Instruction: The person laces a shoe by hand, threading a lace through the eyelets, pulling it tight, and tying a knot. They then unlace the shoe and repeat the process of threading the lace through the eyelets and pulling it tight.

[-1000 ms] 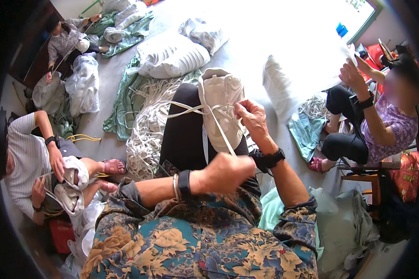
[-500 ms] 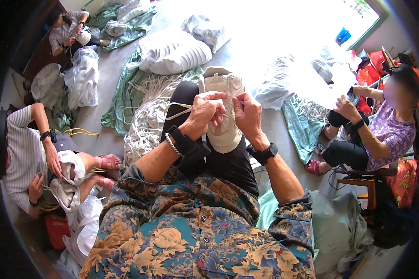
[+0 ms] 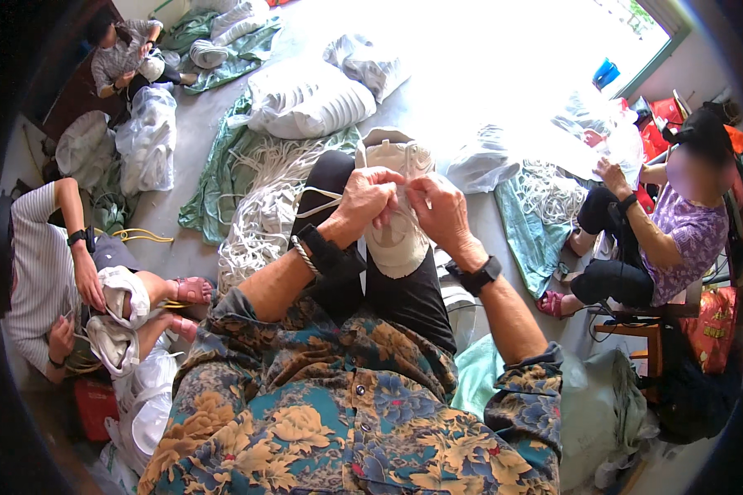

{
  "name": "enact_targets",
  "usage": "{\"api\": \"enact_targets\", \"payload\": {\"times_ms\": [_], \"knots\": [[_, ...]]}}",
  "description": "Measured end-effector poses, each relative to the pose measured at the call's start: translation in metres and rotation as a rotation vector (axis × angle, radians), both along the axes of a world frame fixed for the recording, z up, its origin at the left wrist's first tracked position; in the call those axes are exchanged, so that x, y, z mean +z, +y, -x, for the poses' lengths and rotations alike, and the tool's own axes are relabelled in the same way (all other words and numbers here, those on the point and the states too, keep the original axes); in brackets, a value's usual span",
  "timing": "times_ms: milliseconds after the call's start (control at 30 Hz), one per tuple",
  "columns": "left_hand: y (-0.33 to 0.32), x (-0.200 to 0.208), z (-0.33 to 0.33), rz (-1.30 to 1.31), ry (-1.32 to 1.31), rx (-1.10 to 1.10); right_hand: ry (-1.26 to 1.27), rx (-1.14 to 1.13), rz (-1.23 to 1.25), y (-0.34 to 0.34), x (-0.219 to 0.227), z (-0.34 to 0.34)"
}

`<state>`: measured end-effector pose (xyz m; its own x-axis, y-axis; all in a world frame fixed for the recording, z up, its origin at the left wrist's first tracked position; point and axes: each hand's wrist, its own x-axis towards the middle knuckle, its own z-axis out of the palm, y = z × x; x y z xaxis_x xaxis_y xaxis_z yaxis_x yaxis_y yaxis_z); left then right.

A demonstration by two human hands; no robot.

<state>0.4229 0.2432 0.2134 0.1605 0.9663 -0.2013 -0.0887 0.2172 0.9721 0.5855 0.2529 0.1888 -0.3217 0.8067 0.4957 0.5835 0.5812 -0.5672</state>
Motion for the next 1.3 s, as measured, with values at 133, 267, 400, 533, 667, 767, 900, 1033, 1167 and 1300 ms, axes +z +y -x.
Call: {"api": "enact_targets", "payload": {"times_ms": [133,267,400,533,667,767,900,1033,1167,1300], "knots": [[0.009,0.001,0.001,-0.145,0.162,0.107,-0.203,0.185,0.212,0.007,0.053,0.001],[0.022,-0.017,-0.001,-0.279,0.314,0.193,-0.445,0.354,0.068,0.031,0.052,0.001],[0.025,-0.016,-0.005,-0.314,0.434,0.049,-0.399,0.435,0.168,0.041,0.051,-0.007],[0.035,-0.012,-0.001,-0.461,0.617,-0.156,-0.279,0.35,0.113,0.028,0.048,-0.005],[0.031,-0.005,0.006,-0.588,0.858,-0.12,-0.197,0.256,0.289,0.02,0.043,-0.016],[0.027,-0.001,0.066,-0.782,0.722,0.075,-0.161,0.236,0.296,0.021,0.038,-0.028],[-0.008,-0.025,0.198,-0.04,0.365,0.411,-0.053,0.227,0.215,0.018,0.046,-0.006],[-0.045,0.001,0.184,0.332,-0.17,0.34,-0.103,0.325,-0.132,-0.008,0.052,0.047],[-0.045,0.021,0.17,0.216,-0.615,0.185,-0.292,0.413,-0.079,-0.024,0.037,0.066],[-0.034,0.014,0.171,0.196,-0.65,0.269,0.391,0.397,0.245,0.036,0.074,-0.01]]}}
